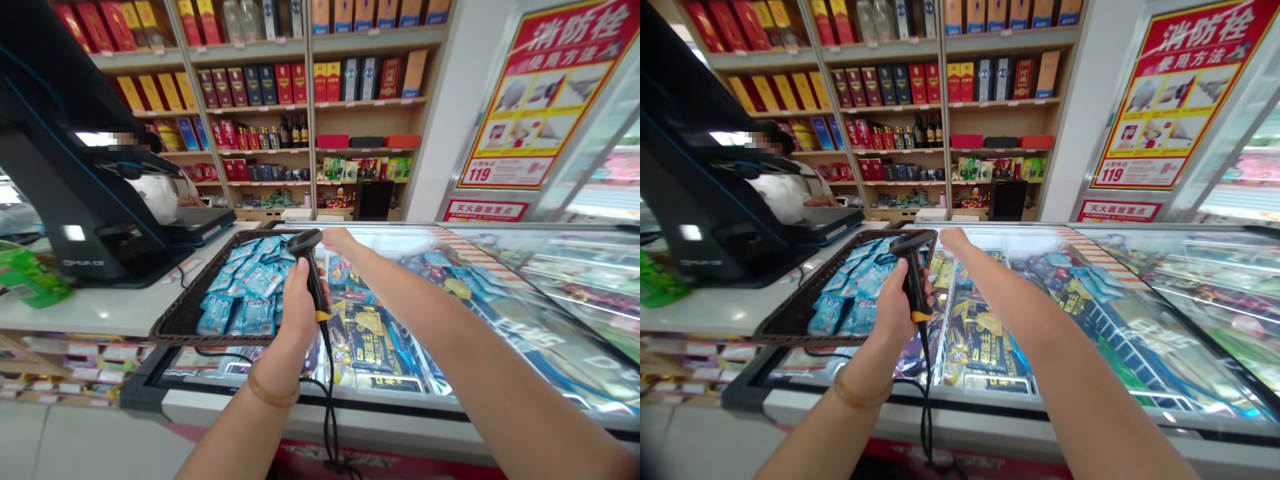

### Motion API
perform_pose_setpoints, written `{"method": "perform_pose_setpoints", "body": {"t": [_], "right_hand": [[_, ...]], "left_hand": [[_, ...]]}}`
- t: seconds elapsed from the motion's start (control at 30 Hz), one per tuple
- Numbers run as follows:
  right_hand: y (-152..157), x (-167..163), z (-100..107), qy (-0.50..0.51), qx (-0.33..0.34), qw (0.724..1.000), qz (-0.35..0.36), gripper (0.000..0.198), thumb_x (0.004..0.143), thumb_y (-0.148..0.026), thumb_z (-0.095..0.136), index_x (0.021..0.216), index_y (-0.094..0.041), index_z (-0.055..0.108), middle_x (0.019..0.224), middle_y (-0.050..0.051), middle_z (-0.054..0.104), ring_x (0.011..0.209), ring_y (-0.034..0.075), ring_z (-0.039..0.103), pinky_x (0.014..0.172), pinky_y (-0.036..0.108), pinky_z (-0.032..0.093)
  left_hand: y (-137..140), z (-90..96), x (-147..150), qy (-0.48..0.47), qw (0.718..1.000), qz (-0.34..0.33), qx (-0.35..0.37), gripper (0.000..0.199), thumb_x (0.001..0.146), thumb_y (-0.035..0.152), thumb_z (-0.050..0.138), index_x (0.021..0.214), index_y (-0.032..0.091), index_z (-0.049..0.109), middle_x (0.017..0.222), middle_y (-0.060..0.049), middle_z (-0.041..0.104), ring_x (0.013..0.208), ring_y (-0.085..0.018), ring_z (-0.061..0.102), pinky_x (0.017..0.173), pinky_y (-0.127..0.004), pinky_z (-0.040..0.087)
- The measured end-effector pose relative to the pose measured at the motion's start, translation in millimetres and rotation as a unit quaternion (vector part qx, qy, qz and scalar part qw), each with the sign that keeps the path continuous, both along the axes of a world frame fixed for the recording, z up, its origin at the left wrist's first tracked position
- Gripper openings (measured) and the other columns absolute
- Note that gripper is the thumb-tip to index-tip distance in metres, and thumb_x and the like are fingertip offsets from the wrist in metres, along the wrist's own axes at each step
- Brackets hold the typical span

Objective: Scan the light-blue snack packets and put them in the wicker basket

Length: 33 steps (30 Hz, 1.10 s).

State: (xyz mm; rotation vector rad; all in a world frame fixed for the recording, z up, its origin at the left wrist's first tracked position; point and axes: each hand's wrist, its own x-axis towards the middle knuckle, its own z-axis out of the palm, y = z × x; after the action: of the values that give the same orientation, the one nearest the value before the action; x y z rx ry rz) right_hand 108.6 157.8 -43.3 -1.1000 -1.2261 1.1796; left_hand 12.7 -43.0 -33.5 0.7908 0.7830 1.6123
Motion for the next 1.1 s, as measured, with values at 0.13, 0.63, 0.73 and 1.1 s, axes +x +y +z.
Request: {"method": "perform_pose_setpoints", "body": {"t": [0.13,0.63,0.73,1.1], "right_hand": [[-11.2,58.7,-13.0,-0.062,0.000,0.995,-0.074,0.013,0.071,-0.010,0.066,0.080,-0.017,0.072,0.084,0.003,0.073,0.082,0.016,0.067,0.079,0.030,0.052],[-96.9,320.0,-72.0,-0.413,-0.042,0.796,-0.441,0.037,0.091,-0.024,0.053,0.124,-0.016,0.068,0.133,0.018,0.062,0.133,0.036,0.048,0.110,0.055,0.031],[-103.1,339.5,-78.1,-0.445,-0.127,0.747,-0.477,0.048,0.092,-0.038,0.056,0.131,-0.010,0.062,0.139,0.026,0.055,0.138,0.041,0.040,0.110,0.060,0.028],[-90.3,371.3,-92.4,-0.410,-0.122,0.737,-0.524,0.078,0.064,-0.037,0.085,0.129,-0.004,0.058,0.131,0.036,0.053,0.126,0.048,0.051,0.098,0.061,0.043]], "left_hand": [[4.0,-4.2,26.9,0.010,0.999,-0.032,-0.008,0.047,0.077,0.060,0.067,0.093,0.018,0.053,0.068,0.003,0.058,0.045,-0.008,0.052,0.040,-0.020,0.036],[19.9,-63.6,116.9,0.078,0.987,-0.144,-0.012,0.049,0.076,0.065,0.066,0.087,0.020,0.050,0.065,0.003,0.056,0.042,-0.008,0.047,0.038,-0.021,0.036],[19.6,-69.5,113.6,0.071,0.987,-0.143,-0.025,0.053,0.072,0.066,0.070,0.088,0.020,0.050,0.065,0.002,0.057,0.046,-0.010,0.052,0.039,-0.020,0.036],[12.0,-69.8,109.3,0.082,0.983,-0.163,-0.012,0.052,0.073,0.064,0.070,0.089,0.019,0.050,0.070,0.002,0.059,0.048,-0.010,0.054,0.040,-0.021,0.037]]}}
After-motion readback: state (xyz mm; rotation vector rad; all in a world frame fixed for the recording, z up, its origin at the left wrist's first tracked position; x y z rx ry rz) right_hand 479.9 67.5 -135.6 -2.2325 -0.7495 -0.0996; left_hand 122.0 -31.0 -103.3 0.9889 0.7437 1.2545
